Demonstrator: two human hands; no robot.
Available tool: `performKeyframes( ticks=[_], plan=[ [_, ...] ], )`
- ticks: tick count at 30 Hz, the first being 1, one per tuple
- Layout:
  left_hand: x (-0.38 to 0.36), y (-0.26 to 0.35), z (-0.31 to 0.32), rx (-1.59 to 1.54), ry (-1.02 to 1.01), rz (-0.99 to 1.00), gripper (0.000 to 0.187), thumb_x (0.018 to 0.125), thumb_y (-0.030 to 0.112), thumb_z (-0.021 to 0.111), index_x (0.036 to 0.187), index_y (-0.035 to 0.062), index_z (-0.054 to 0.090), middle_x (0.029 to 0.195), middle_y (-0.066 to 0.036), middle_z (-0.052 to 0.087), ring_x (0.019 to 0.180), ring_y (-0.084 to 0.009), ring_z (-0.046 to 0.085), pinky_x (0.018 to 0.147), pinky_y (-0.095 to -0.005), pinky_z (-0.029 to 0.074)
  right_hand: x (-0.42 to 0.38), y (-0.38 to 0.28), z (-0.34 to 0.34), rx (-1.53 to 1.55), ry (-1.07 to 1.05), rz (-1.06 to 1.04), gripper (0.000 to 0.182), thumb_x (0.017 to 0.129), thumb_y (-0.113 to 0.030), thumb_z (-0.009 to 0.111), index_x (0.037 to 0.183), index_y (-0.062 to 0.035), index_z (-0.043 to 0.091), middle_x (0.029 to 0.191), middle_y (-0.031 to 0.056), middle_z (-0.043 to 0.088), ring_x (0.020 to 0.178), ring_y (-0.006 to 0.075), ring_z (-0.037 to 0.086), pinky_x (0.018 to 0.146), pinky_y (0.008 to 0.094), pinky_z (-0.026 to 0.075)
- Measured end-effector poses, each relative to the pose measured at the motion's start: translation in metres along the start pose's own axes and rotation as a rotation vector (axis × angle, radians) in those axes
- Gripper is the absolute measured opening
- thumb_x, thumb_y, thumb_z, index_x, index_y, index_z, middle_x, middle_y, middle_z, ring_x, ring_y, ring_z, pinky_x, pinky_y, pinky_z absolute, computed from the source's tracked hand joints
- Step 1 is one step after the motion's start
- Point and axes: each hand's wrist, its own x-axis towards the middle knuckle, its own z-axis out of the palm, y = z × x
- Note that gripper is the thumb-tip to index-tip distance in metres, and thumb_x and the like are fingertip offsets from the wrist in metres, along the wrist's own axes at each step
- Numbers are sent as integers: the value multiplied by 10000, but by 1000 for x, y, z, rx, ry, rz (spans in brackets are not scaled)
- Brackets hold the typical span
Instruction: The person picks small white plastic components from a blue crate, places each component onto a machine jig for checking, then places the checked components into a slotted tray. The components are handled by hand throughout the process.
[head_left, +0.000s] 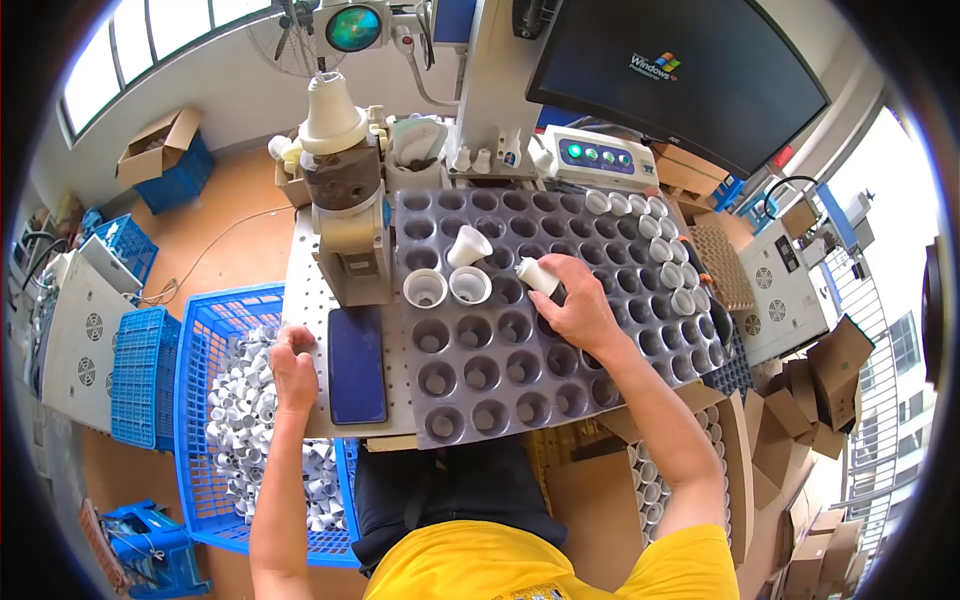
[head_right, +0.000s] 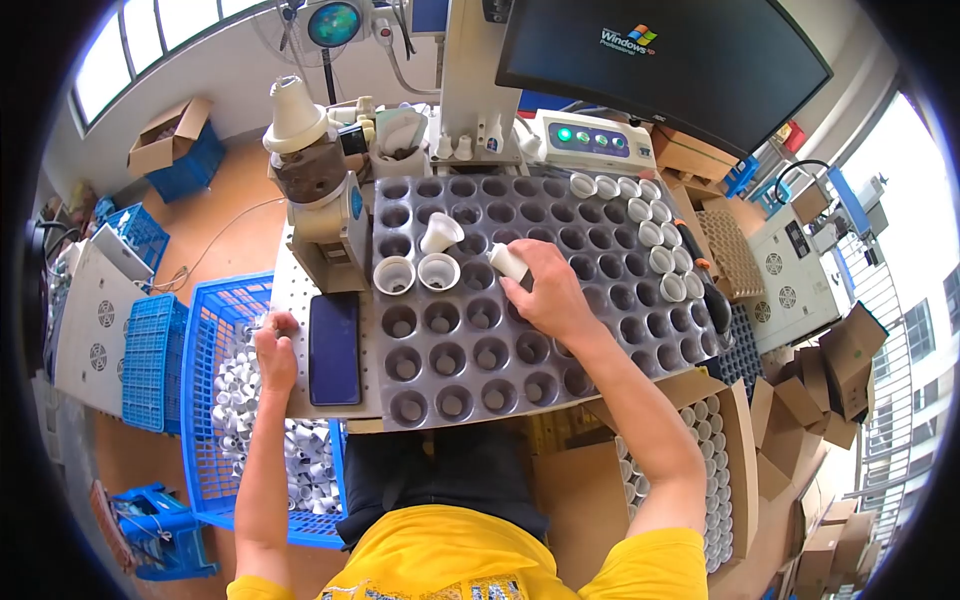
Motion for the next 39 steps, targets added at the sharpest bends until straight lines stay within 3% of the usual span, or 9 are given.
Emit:
performKeyframes(
  ticks=[2,9,13,16,29,32,36,38,39],
  plan=[
    [0,-3,0,7,-9,8,303,600,-67,349,808,-46,569,765,-145,589,780,-264,563,799,-320,444,3,-5,-7,21,-40,132,398,729,-92,661,1104,-8,556,1077,175,602,1029,347,570,893,399,454],
    [0,-3,2,25,11,35,320,597,-79,333,814,-57,567,759,-147,598,767,-257,570,796,-311,450,37,19,0,197,65,157,384,740,-88,632,1104,7,551,1047,174,619,961,305,616,850,357,472],
    [0,0,2,28,19,23,316,600,-79,333,803,-50,574,739,-128,593,737,-232,567,771,-301,456,69,64,27,919,132,418,259,847,-124,588,1047,38,564,968,144,637,909,245,637,801,315,502],
    [0,0,2,26,24,9,309,602,-78,334,791,-45,576,737,-114,587,734,-215,562,765,-292,455,72,83,23,1492,136,607,290,886,-213,560,1037,35,560,949,152,632,879,265,641,780,342,532],
    [-1,-15,7,45,31,32,303,608,-69,344,787,-43,587,749,-150,622,742,-247,585,749,-320,467,66,93,24,1619,121,596,322,909,-297,547,1047,-6,554,902,147,637,819,272,645,712,364,542],
    [-1,-11,2,77,41,56,286,623,-49,366,788,-39,599,743,-152,621,741,-265,595,743,-329,469,66,95,28,1563,132,610,331,906,-322,555,1052,-25,561,901,129,639,816,245,647,698,325,547],
    [33,-17,-15,-58,-38,-34,259,711,30,399,766,-38,644,717,-141,637,752,-213,602,763,-309,467,67,85,22,1473,85,574,293,911,-281,538,1044,-22,567,895,115,638,807,229,648,716,331,544],
    [70,38,-30,-130,113,-76,287,766,64,406,801,-39,672,747,-129,659,761,-185,599,753,-307,458,72,77,19,1334,32,581,285,908,-260,540,1049,-14,569,915,105,633,823,209,641,730,328,541],
    [96,44,-33,-141,203,28,300,791,66,410,830,-44,685,781,-133,676,779,-168,604,753,-316,454,75,72,17,1261,8,583,281,906,-249,540,1051,-10,570,925,100,630,830,199,637,737,327,539]
  ],
)
